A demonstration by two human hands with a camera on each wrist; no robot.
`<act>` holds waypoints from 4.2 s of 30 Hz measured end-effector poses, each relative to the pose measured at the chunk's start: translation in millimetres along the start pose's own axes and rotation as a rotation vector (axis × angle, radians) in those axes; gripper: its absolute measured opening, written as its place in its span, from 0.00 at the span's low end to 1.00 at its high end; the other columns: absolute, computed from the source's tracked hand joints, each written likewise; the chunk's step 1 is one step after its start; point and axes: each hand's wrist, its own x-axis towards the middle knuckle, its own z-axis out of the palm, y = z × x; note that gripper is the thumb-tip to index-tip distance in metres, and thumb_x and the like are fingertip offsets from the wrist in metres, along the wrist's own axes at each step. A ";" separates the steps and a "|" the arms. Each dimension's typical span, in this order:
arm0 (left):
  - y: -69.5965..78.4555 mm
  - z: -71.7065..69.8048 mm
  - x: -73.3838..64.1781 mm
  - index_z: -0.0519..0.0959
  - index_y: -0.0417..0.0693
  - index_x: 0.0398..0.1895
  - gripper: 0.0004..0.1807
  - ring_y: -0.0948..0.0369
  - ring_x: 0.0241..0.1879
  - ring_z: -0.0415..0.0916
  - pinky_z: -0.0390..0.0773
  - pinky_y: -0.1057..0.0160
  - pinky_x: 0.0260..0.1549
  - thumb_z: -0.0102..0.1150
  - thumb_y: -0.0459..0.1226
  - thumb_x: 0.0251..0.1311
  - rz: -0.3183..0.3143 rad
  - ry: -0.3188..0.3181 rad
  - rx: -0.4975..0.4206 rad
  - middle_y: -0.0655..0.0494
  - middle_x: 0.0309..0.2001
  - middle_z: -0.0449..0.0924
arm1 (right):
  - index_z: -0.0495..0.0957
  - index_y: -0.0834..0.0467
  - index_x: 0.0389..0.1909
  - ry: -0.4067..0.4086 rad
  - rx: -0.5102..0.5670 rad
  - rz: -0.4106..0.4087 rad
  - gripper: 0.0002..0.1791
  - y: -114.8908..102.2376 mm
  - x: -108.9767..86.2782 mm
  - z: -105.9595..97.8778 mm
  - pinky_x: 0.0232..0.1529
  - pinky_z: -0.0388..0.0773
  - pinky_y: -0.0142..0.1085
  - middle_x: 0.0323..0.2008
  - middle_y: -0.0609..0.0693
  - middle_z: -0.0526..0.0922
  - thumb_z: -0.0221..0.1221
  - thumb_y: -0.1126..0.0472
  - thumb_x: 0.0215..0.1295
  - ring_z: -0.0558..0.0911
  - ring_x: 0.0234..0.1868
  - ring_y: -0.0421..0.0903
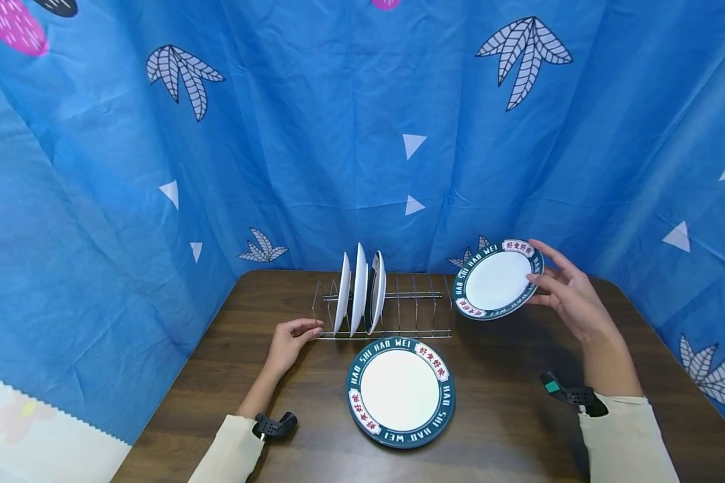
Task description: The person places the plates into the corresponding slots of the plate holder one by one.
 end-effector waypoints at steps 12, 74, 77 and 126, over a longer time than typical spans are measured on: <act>14.2 1.8 -4.5 0.85 0.30 0.46 0.09 0.42 0.47 0.85 0.86 0.60 0.45 0.64 0.24 0.64 0.026 -0.001 0.001 0.34 0.46 0.85 | 0.59 0.50 0.78 -0.033 0.017 -0.087 0.35 -3.5 -1.2 19.0 0.40 0.86 0.32 0.60 0.53 0.68 0.56 0.68 0.74 0.79 0.47 0.43; -18.8 -1.3 4.2 0.88 0.40 0.42 0.07 0.59 0.42 0.87 0.85 0.68 0.39 0.68 0.28 0.62 0.029 0.042 -0.001 0.47 0.43 0.89 | 0.62 0.53 0.76 -0.308 -0.484 -0.080 0.41 37.7 67.6 176.8 0.37 0.88 0.45 0.40 0.59 0.78 0.69 0.61 0.65 0.85 0.36 0.53; -18.8 -1.1 4.5 0.88 0.39 0.42 0.07 0.59 0.42 0.87 0.85 0.68 0.39 0.68 0.28 0.61 0.028 0.040 0.000 0.46 0.43 0.89 | 0.61 0.51 0.77 -0.289 -0.515 -0.084 0.42 40.9 66.4 177.7 0.37 0.88 0.39 0.40 0.58 0.78 0.69 0.60 0.65 0.84 0.36 0.51; -18.7 2.3 4.8 0.87 0.36 0.43 0.08 0.58 0.41 0.87 0.86 0.66 0.39 0.67 0.27 0.61 0.045 0.028 -0.045 0.42 0.43 0.88 | 0.75 0.63 0.65 -0.389 -0.685 0.100 0.27 94.0 -37.9 110.5 0.36 0.84 0.36 0.49 0.59 0.83 0.66 0.57 0.68 0.82 0.42 0.49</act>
